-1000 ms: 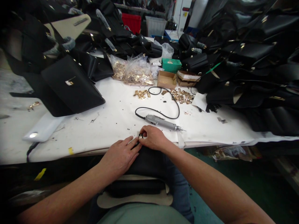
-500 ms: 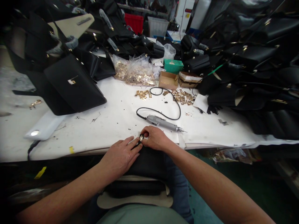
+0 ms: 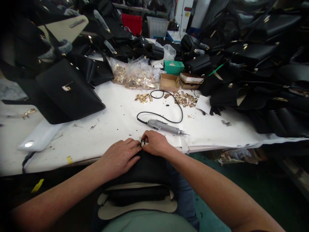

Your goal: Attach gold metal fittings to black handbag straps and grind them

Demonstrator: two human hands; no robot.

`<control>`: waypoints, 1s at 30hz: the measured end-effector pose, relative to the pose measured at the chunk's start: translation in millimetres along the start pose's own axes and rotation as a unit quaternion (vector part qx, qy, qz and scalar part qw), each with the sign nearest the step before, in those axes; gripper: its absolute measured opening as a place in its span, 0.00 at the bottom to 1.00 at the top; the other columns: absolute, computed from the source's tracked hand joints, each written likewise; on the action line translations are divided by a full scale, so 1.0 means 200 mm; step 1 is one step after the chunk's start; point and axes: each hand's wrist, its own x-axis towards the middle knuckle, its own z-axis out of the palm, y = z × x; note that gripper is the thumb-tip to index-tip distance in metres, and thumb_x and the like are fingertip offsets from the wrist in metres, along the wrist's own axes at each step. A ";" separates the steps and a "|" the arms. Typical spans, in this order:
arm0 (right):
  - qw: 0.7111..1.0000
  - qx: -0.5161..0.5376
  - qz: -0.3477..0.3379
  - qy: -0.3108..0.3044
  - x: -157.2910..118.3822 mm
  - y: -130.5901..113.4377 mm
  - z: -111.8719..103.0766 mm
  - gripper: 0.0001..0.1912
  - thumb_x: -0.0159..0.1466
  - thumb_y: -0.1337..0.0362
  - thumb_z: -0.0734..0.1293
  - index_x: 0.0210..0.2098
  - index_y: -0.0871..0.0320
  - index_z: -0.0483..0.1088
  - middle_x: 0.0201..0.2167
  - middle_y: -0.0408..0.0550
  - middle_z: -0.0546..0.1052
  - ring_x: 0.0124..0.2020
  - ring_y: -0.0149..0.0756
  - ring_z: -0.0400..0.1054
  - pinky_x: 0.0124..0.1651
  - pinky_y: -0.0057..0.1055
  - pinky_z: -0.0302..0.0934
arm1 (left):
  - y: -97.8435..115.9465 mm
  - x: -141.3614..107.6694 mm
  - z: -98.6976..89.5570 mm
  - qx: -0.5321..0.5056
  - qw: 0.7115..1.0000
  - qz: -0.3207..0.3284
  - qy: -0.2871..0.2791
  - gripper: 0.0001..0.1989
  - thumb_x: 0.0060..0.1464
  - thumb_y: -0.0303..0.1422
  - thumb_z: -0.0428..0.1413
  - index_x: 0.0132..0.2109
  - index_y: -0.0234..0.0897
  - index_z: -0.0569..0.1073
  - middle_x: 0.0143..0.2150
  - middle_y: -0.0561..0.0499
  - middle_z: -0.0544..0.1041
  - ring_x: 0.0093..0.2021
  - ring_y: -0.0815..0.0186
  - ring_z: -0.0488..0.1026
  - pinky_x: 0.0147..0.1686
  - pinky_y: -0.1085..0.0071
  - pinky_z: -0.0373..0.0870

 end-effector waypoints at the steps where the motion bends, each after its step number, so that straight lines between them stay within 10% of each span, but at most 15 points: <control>1: 1.000 0.003 0.000 0.000 0.00 0.00 0.00 0.12 0.54 0.64 0.71 0.39 0.54 0.73 0.33 0.42 0.76 0.32 0.33 0.66 0.33 0.28 0.54 | 0.00 0.00 0.00 0.002 1.000 0.002 0.002 0.09 0.63 0.36 0.56 0.49 0.41 0.75 0.48 0.47 0.75 0.50 0.57 0.70 0.45 0.61 0.69; 12: 0.999 0.042 -0.029 0.018 0.02 0.07 0.03 0.10 0.56 0.65 0.71 0.40 0.55 0.76 0.31 0.41 0.77 0.31 0.32 0.67 0.33 0.27 0.56 | 0.02 -0.05 0.10 -0.008 0.998 -0.005 0.062 0.17 0.64 0.31 0.53 0.58 0.37 0.72 0.63 0.43 0.72 0.63 0.56 0.68 0.60 0.56 0.67; 25: 0.995 0.091 0.010 0.032 0.04 0.00 0.00 0.08 0.55 0.70 0.69 0.33 0.59 0.79 0.29 0.45 0.81 0.31 0.35 0.74 0.34 0.27 0.61 | 0.03 -0.05 0.10 0.025 0.998 -0.014 0.056 0.19 0.62 0.31 0.53 0.59 0.35 0.72 0.63 0.42 0.74 0.63 0.53 0.69 0.56 0.55 0.72; 30: 0.996 0.084 0.012 0.039 0.06 -0.01 0.01 0.10 0.55 0.70 0.68 0.33 0.58 0.81 0.31 0.45 0.82 0.33 0.35 0.75 0.34 0.25 0.61 | -0.03 -0.07 0.19 0.089 0.983 0.036 0.155 0.21 0.58 0.32 0.56 0.58 0.38 0.73 0.61 0.46 0.77 0.58 0.54 0.75 0.51 0.59 0.75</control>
